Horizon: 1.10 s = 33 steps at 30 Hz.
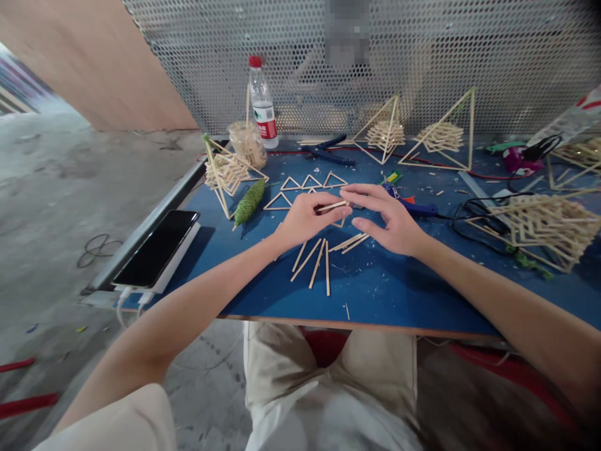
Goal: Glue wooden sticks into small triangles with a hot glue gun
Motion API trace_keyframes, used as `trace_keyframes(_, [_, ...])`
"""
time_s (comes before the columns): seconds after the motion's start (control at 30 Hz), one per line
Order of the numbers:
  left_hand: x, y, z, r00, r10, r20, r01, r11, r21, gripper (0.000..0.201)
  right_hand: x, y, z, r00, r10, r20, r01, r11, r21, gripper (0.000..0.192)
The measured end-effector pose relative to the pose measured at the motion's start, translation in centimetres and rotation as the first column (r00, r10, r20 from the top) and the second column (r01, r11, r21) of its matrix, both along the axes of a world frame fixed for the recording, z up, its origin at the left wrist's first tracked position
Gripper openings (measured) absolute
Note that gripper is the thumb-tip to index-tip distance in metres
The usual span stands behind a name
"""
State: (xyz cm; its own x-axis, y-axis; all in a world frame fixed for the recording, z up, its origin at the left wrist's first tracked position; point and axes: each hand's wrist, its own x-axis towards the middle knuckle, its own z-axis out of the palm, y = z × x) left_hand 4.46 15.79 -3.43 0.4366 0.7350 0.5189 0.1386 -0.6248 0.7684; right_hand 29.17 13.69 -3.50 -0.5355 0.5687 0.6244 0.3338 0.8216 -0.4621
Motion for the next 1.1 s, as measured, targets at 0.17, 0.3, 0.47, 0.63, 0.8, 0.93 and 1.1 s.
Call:
trace_keyframes(0.17, [0.06, -0.17, 0.03, 0.999, 0.005, 0.041, -0.002, 0.996, -0.09, 0.036, 0.16, 0.15, -0.11, 0.998, 0.001, 0.056, -0.005, 0.998, 0.062, 0.063])
trace_keyframes(0.3, [0.03, -0.06, -0.05, 0.997, 0.0, 0.075, 0.009, 0.993, -0.119, 0.039, 0.15, 0.2, -0.33, 0.992, -0.021, 0.122, 0.01, 0.995, 0.096, 0.072])
trace_keyframes(0.47, [0.24, 0.2, -0.54, 0.989, -0.012, 0.145, 0.036, 0.986, -0.165, 0.044, 0.12, 0.24, -0.71, 0.988, 0.018, 0.155, -0.026, 0.998, 0.051, 0.086])
trace_keyframes(0.63, [0.28, 0.31, -0.82, 0.984, -0.023, 0.177, 0.056, 0.981, -0.184, 0.041, 0.11, 0.34, -0.84, 0.993, 0.055, 0.107, -0.059, 0.998, 0.038, 0.082])
trace_keyframes(0.8, [0.06, 0.45, -0.71, 0.995, -0.019, 0.095, 0.031, 0.992, -0.124, 0.039, -0.05, 0.22, -0.64, 0.999, 0.03, 0.027, -0.03, 0.999, 0.029, 0.071])
trace_keyframes(0.93, [0.17, 0.54, -0.9, 0.997, 0.031, 0.072, -0.029, 0.999, -0.028, 0.037, 0.09, 0.34, -0.74, 0.999, -0.006, 0.033, 0.004, 0.999, 0.04, 0.071])
trace_keyframes(1.1, [0.33, 0.07, -0.7, 0.984, 0.137, 0.118, -0.149, 0.983, 0.106, 0.036, 0.2, 0.51, -0.95, 0.997, 0.011, 0.082, -0.014, 0.999, 0.04, 0.082])
